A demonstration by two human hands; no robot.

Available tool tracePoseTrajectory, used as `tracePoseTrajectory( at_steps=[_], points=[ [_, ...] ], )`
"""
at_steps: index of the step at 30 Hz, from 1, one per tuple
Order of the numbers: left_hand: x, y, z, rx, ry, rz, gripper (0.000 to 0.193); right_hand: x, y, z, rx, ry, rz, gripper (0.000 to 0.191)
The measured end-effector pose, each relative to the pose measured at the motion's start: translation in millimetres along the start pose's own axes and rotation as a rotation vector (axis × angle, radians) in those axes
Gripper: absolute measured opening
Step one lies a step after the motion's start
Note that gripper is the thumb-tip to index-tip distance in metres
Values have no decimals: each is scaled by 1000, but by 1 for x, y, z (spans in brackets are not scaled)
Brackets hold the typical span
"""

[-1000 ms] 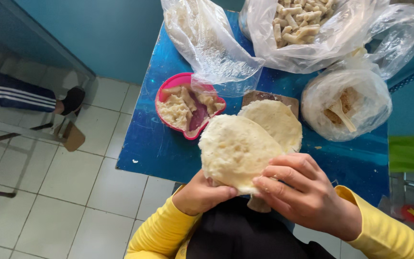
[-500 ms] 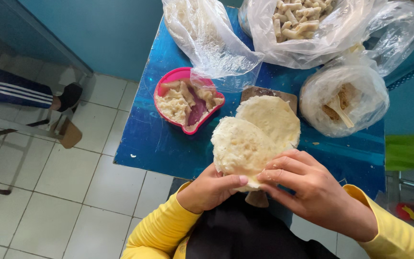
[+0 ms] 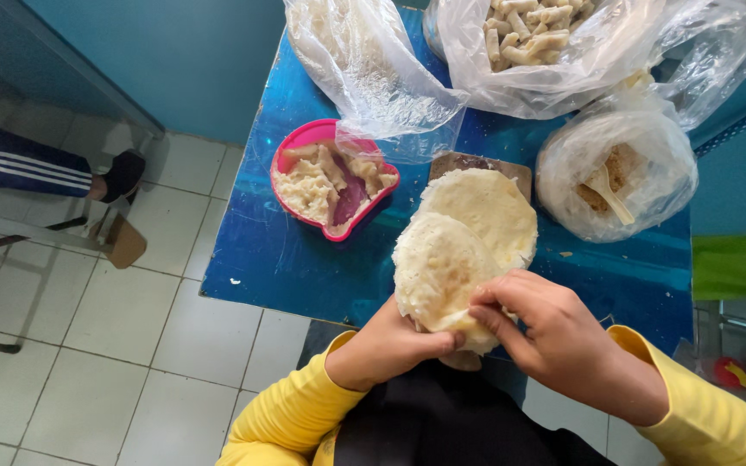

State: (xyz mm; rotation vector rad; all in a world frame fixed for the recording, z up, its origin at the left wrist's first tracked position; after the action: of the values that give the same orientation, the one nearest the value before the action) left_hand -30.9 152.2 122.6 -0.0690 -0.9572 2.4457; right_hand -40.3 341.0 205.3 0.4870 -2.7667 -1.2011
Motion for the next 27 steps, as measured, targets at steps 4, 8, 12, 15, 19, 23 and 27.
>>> tracePoseTrajectory(
  at_steps=[4, 8, 12, 15, 19, 23, 27],
  points=[
    [2, 2, -1, -21, 21, -13, 72, -1, -9, 1, -39, 145, 120, 12],
    [2, 2, -5, 61, 4, -27, 70, -1, -14, 3, -39, 218, 74, 15],
    [-4, 9, -6, 107, 38, -32, 68, 6, -9, 15, 91, -94, 206, 9],
    [-6, 12, -10, -44, 118, 87, 71, 12, -5, 24, 104, -192, 110, 11],
    [-5, 13, -14, -147, 105, 127, 62, 11, -3, 23, 13, 135, -2, 50],
    [-5, 13, -14, 49, 1, -18, 69, 13, -5, 23, 41, 246, -120, 123],
    [-3, 12, -19, 134, -43, -55, 68, 7, -29, 17, -312, 341, -17, 116]
  ],
)
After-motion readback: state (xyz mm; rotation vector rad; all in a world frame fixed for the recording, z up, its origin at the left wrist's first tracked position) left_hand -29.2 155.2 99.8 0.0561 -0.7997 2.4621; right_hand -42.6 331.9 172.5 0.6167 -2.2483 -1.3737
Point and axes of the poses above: each hand's wrist, its own x-axis towards the middle knuckle, its own y-axis out of the back of the hand, z = x × y, the point moved 2 cm from there along x, towards the middle knuckle, and after that the axes turned 14 degrees about -y, right-handed, at the moved point
